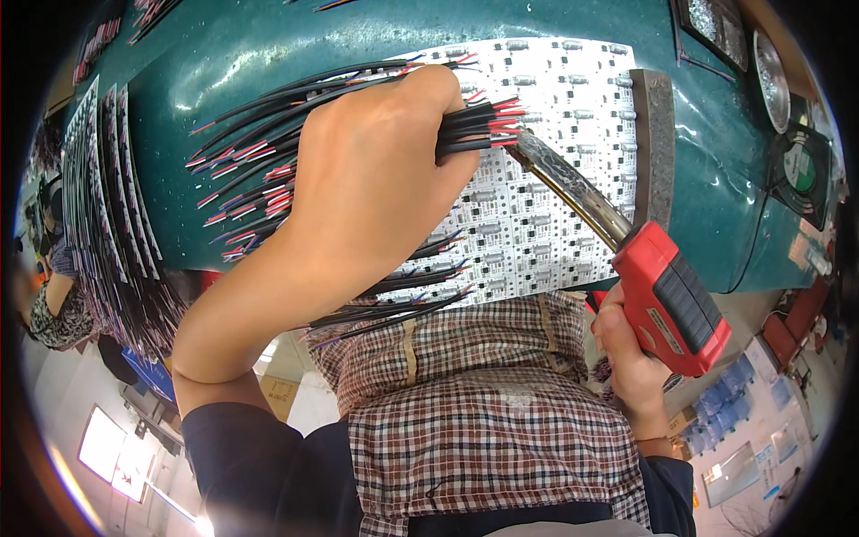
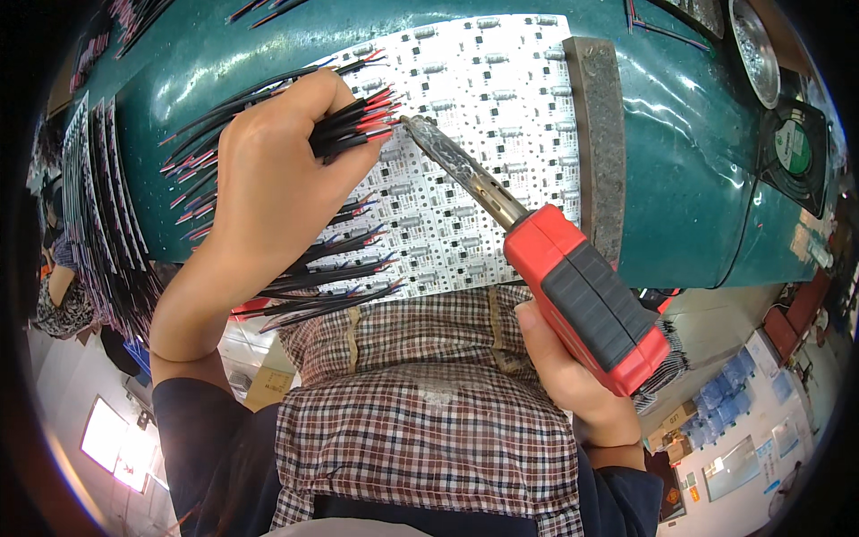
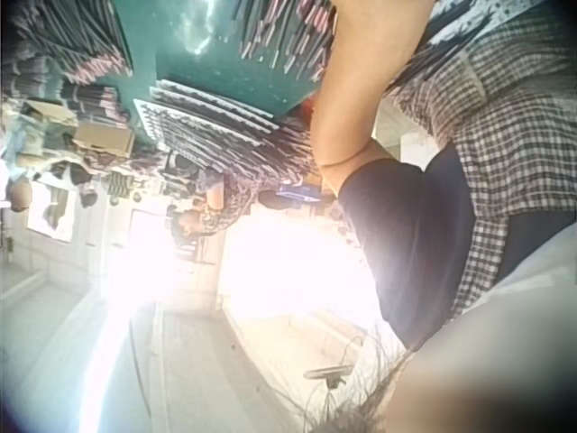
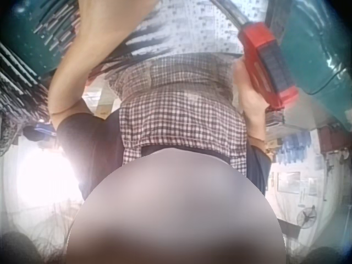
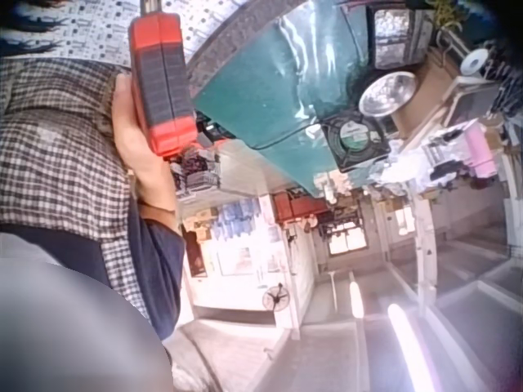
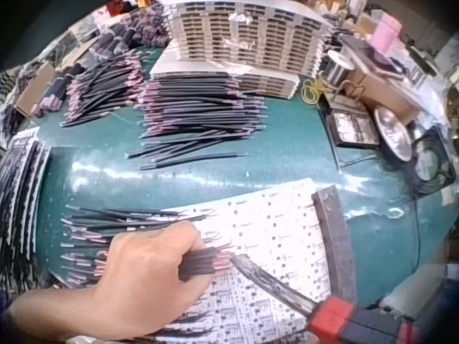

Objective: The person solders wires to an LED panel array using a soldering iron and solder.

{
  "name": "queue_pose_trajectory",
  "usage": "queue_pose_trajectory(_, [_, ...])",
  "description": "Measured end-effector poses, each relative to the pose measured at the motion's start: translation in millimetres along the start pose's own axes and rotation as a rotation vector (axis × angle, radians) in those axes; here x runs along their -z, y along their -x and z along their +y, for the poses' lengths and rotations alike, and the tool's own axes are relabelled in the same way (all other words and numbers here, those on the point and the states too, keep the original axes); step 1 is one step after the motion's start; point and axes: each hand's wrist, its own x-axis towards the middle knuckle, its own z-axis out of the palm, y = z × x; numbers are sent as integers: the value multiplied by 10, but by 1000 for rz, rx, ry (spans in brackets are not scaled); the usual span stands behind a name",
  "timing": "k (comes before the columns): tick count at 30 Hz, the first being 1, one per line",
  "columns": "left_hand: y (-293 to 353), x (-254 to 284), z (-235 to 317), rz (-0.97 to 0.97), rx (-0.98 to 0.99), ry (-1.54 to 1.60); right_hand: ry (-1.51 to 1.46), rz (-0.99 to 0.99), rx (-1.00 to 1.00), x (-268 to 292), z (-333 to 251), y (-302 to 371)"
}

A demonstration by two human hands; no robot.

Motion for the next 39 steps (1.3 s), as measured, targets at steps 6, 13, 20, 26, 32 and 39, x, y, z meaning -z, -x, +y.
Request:
queue_pose_trajectory(6, [-12,-3,-11,-1,-4,-28,51,71,68,-52,-84,-48])
queue_pose_trajectory(13, [-18,-20,-42,29,-46,-29,-29,79,43,-54,-86,-13])
queue_pose_trajectory(20, [-38,-8,-33,16,-44,3,6,76,105,-42,19,-9])
queue_pose_trajectory(26, [-38,-16,-40,16,-55,-26,56,46,107,-46,-28,-9])
queue_pose_trajectory(32, [-43,-17,-40,7,-58,-59,-65,71,58,-41,-19,42])
queue_pose_trajectory(39, [-86,39,-42,-33,-51,9,-25,60,60,-33,11,56])
